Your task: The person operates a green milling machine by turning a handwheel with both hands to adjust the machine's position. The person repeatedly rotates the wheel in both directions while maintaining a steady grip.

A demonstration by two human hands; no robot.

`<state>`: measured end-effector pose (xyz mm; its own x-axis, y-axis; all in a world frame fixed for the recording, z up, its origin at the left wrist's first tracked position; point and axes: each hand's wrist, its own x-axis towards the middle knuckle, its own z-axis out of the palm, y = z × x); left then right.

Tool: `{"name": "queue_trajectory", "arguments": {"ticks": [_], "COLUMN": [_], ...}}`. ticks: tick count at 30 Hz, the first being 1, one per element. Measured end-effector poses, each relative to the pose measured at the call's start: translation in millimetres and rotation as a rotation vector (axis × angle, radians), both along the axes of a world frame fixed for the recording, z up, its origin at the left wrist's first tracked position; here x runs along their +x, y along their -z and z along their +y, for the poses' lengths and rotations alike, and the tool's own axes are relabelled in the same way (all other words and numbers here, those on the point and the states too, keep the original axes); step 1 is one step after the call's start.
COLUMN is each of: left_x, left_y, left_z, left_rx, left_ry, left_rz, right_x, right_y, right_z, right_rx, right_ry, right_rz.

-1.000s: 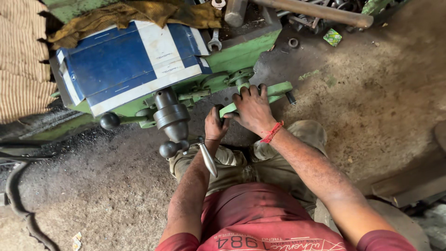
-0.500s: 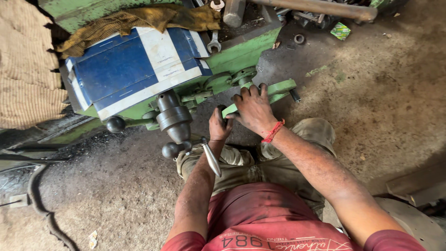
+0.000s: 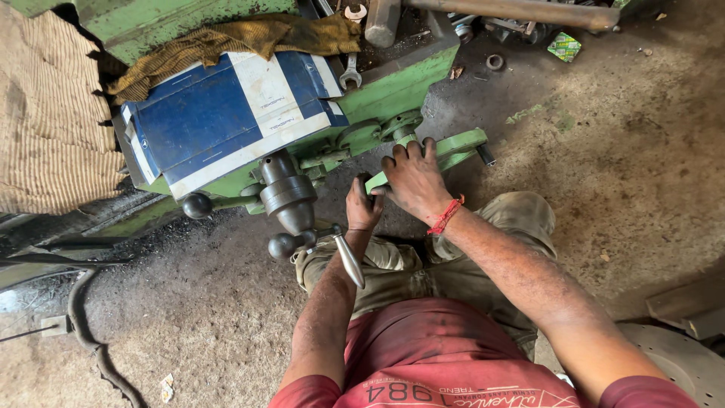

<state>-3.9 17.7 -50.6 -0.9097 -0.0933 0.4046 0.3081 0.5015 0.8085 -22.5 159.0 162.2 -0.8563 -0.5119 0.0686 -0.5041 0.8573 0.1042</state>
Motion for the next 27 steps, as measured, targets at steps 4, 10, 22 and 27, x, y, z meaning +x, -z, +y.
{"name": "queue_trajectory", "arguments": {"ticks": [4,10,22,27], "left_x": [1,2,-8,-8], "left_y": [2,0,1,-35], "left_z": [1,0,-4,-1], "left_rx": [0.014,0.011,0.033,0.101], "left_ry": [-0.012,-0.022,0.025,0.07], "left_rz": [-0.021,-0.037,-0.034,-0.066], "right_x": [-1,0,-40,-42], "right_y": [0,0,-3,-8], "right_z": [0,2,66,59], "right_rx": [0.029,-0.059,-0.22,-0.17], "right_ry": [0.001,-0.035,-0.009,0.026], "right_rz": [-0.024,-0.028,-0.067,-0.148]}}
